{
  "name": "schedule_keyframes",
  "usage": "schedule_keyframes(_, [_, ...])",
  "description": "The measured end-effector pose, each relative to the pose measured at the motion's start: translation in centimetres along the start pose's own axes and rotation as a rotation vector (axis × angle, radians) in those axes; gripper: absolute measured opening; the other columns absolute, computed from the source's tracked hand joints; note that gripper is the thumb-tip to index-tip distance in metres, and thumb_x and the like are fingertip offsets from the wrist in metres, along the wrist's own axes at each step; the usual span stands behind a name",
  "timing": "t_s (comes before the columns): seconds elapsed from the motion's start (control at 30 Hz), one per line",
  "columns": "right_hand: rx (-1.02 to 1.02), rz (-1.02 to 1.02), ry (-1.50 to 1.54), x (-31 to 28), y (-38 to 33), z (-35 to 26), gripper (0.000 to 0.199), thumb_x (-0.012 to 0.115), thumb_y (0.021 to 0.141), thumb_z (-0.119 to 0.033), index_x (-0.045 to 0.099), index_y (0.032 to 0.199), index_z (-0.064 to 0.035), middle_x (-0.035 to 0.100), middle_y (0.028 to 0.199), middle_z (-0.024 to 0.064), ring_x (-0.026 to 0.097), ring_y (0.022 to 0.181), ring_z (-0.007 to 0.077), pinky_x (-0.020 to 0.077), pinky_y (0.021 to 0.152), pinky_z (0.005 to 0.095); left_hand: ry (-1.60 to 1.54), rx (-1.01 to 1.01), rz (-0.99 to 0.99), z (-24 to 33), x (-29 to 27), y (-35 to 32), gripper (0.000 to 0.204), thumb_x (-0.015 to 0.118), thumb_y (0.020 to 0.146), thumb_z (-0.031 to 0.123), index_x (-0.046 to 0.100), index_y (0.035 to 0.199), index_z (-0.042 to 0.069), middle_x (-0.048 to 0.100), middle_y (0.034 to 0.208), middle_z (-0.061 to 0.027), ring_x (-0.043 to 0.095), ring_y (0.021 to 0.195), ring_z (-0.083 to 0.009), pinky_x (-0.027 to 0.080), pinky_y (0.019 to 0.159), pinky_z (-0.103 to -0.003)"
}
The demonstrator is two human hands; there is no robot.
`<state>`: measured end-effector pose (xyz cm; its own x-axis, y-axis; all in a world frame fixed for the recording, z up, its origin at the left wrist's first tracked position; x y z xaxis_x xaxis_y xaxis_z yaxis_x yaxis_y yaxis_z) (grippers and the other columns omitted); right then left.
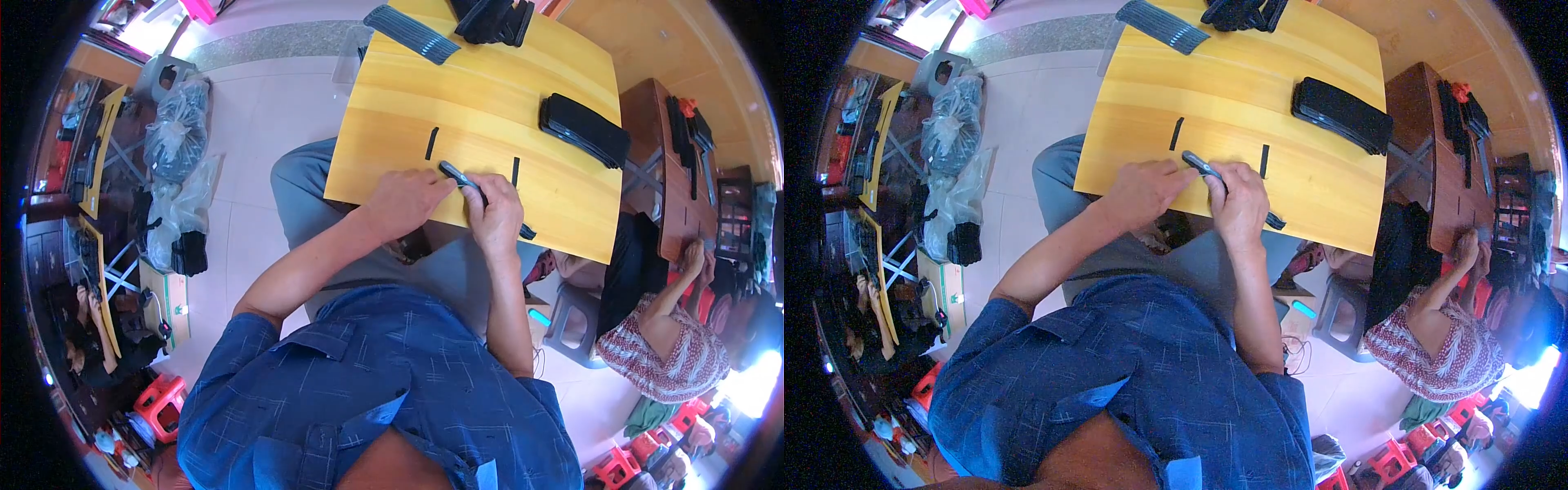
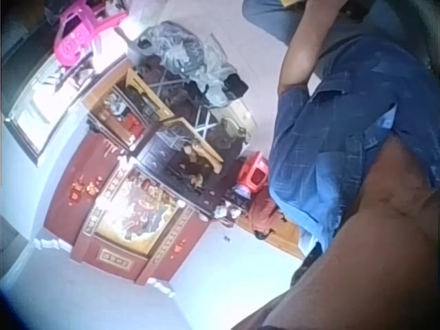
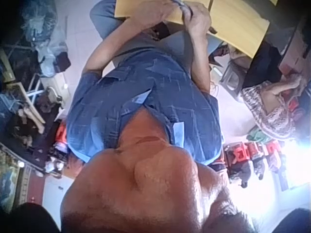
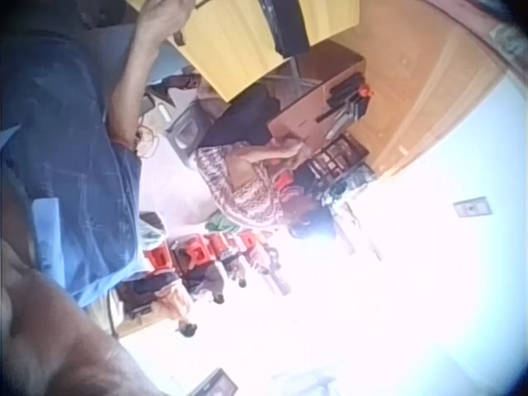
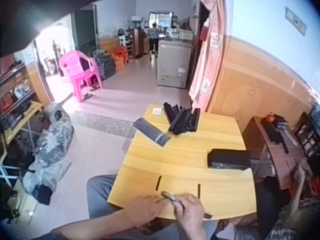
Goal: The worker is assembling plastic buckles and components onto fabric webbing straps.
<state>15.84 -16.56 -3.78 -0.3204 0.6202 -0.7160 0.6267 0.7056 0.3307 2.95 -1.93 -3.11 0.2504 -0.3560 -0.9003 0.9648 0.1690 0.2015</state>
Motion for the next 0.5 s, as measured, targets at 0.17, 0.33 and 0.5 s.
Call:
schedule_keyframes(0.17, [0.011,-0.021,0.019,0.07,0.08,0.37,0.016,0.076,0.088,-0.016,0.076,0.101,-0.0075,0.07,0.094,0.0122,0.068,0.091,0.0325,0.0545,0.08,0.0419,0.049,0.003,-0.039,-0.17,0.06,0.14,0.034,0.059,0.094,0.019,0.066,0.127,0.017,0.067,0.09,-0.007,0.07,0.08,-0.0283,0.057,0.068,-0.043])
schedule_keyframes(0.33, [0.007,-0.021,0.019,-0.04,0.2,0.34,0.016,0.076,0.087,-0.014,0.077,0.101,-0.0063,0.071,0.093,0.0127,0.069,0.089,0.0316,0.0549,0.079,0.04,0.086,0.048,0.014,-0.27,0.09,0.12,0.033,0.06,0.093,0.019,0.067,0.124,0.017,0.067,0.092,-0.0056,0.071,0.08,-0.027,0.057,0.068,-0.041])
schedule_keyframes(0.5, [0.022,-0.02,0.038,0.0,0.23,0.4,0.016,0.077,0.087,-0.016,0.077,0.099,-0.0071,0.07,0.092,0.0122,0.069,0.089,0.0323,0.0547,0.078,0.0417,0.098,0.07,0.067,-0.17,-0.16,0.45,0.031,0.06,0.092,0.019,0.069,0.122,0.017,0.067,0.093,-0.0051,0.071,0.08,-0.026,0.057,0.067,-0.041])
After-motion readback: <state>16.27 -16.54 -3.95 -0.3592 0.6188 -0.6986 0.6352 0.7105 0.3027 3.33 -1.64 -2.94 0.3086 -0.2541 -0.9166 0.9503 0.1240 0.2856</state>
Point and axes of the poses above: each hand's wrist, its own y-axis towards the middle knuckle, its own x-axis out of the palm, z = x × y, the point moved 1 cm from there along y, towards the middle knuckle
